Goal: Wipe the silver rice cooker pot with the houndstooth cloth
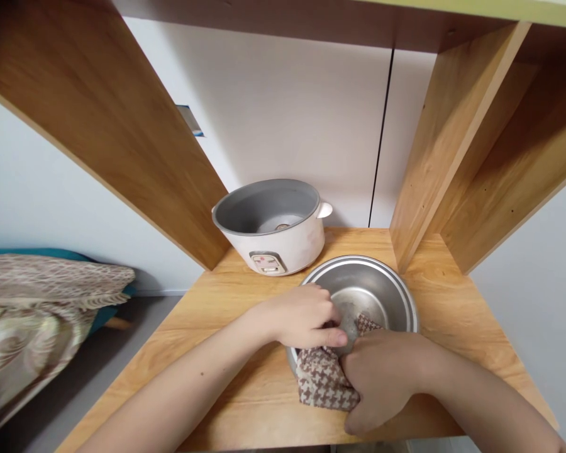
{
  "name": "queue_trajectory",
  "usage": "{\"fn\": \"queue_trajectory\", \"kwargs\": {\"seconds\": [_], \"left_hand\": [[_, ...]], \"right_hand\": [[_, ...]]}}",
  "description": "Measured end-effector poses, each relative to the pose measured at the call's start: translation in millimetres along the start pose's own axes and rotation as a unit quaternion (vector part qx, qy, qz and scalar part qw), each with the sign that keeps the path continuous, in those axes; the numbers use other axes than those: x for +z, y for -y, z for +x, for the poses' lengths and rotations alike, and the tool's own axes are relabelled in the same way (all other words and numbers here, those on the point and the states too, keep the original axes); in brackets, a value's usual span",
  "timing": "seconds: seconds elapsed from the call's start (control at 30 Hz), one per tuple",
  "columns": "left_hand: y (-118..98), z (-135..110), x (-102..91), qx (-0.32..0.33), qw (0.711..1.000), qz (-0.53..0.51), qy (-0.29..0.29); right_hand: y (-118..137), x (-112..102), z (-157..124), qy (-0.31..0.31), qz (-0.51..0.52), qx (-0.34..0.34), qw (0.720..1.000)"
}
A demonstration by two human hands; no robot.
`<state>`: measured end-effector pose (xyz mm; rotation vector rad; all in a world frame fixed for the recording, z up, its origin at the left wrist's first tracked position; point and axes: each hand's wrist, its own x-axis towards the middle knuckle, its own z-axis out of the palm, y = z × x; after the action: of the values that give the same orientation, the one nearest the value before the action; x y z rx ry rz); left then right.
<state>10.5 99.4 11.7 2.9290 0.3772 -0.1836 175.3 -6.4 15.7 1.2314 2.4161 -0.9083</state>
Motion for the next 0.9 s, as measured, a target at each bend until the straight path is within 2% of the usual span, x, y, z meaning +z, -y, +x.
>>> {"fn": "queue_trajectory", "kwargs": {"seconds": [0.17, 0.33, 0.47, 0.7, 0.77, 0.9], "left_hand": [[-1.3, 0.0, 0.0, -0.001, 1.0, 0.023, -0.018], [-15.5, -4.7, 4.1, -0.028, 0.999, 0.024, 0.009], [-24.1, -8.7, 4.5, -0.027, 0.999, -0.008, 0.031], [-24.5, -7.0, 3.4, -0.024, 0.998, -0.04, 0.037], [-24.3, -6.2, 4.3, -0.024, 0.998, -0.046, 0.035], [-24.3, -6.3, 6.8, -0.034, 0.998, -0.039, 0.042]], "right_hand": [[-0.9, 0.3, 2.3, 0.016, 0.009, 0.009, 1.0], [-2.0, 1.3, 3.9, -0.017, 0.03, -0.003, 0.999], [-1.9, 0.3, 4.5, -0.012, 0.019, -0.02, 1.0], [-3.7, 3.8, 3.5, -0.091, -0.012, -0.06, 0.994], [-3.8, 3.5, 3.7, -0.076, 0.001, -0.041, 0.996], [-2.6, -1.4, 5.1, 0.018, 0.04, 0.024, 0.999]]}}
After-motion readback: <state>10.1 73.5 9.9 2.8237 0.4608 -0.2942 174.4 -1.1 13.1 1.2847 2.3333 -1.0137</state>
